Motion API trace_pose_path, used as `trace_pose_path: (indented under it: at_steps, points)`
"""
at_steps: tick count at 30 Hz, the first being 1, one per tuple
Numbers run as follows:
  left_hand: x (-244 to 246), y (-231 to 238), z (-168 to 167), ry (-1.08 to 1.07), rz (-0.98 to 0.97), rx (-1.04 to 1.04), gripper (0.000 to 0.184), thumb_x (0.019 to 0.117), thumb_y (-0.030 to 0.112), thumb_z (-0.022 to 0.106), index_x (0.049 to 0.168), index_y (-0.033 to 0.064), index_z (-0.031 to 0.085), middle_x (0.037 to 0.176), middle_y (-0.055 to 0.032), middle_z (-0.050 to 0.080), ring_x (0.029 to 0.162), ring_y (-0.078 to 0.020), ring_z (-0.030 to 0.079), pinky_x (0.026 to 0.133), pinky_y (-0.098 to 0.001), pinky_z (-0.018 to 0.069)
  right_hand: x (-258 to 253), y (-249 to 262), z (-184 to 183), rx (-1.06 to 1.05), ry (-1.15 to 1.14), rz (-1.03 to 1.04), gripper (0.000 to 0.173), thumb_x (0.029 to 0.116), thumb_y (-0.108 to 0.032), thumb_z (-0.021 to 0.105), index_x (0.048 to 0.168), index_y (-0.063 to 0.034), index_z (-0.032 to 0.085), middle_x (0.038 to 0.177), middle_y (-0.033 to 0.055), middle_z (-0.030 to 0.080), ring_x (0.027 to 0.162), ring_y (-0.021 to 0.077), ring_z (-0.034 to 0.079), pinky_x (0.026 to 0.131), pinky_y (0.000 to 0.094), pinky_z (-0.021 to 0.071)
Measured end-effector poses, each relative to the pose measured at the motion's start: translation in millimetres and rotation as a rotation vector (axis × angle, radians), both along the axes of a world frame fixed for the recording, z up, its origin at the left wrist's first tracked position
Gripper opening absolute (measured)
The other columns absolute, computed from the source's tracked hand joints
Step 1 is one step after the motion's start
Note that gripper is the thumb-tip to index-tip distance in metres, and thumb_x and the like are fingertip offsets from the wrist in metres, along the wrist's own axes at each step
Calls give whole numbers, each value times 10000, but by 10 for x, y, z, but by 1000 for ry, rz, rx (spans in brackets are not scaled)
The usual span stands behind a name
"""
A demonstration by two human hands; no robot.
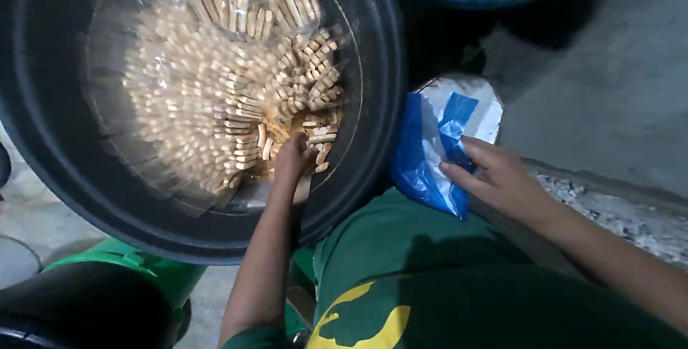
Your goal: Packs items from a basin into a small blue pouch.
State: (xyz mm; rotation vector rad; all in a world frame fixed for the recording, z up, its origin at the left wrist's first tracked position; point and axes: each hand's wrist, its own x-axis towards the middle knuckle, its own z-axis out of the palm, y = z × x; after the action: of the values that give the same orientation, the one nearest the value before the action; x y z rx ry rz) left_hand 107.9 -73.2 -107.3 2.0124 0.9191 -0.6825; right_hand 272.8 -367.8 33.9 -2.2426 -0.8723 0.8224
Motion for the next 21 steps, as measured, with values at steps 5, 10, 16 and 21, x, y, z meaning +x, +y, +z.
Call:
trace_pose_path:
  at_steps: [5,10,16,21]
  points:
    - [225,-202,44,147,95,55,688,902,373,784,1424,32,494,1359,-309,546,1127,-497,621,911,-656,506,-5,65,-25,12,8,26,275,982,-237,537,1034,-15,690,925,74,664,826,86,641,751,259,552]
    - [389,-288,7,214,116,49,615,911,419,767,1398,104,561,1431,-362,439,1116,-517,606,904,-639,514,-26,123,-35,19,12,30,267,985,-231,542,1032,-16,692,948,86,674,836,101,651,744,270,555]
    - [92,-128,-40,55,72,14,361,934,159,726,1244,-5,645,1323,-312,551,1122,-488,604,920,-654,499,0,124,-11,20,26,-27,274,984,-231,544,1037,-2,686,930,86,668,812,93,642,741,276,553]
    - [-113,-76,75,-57,153,93,247,931,77,697,1120,-80,673,1217,-275,633,1071,-405,649,945,-571,515,7,148,54,37,196,-208,261,993,-219,572,1108,-2,661,922,34,664,793,4,626,729,201,543]
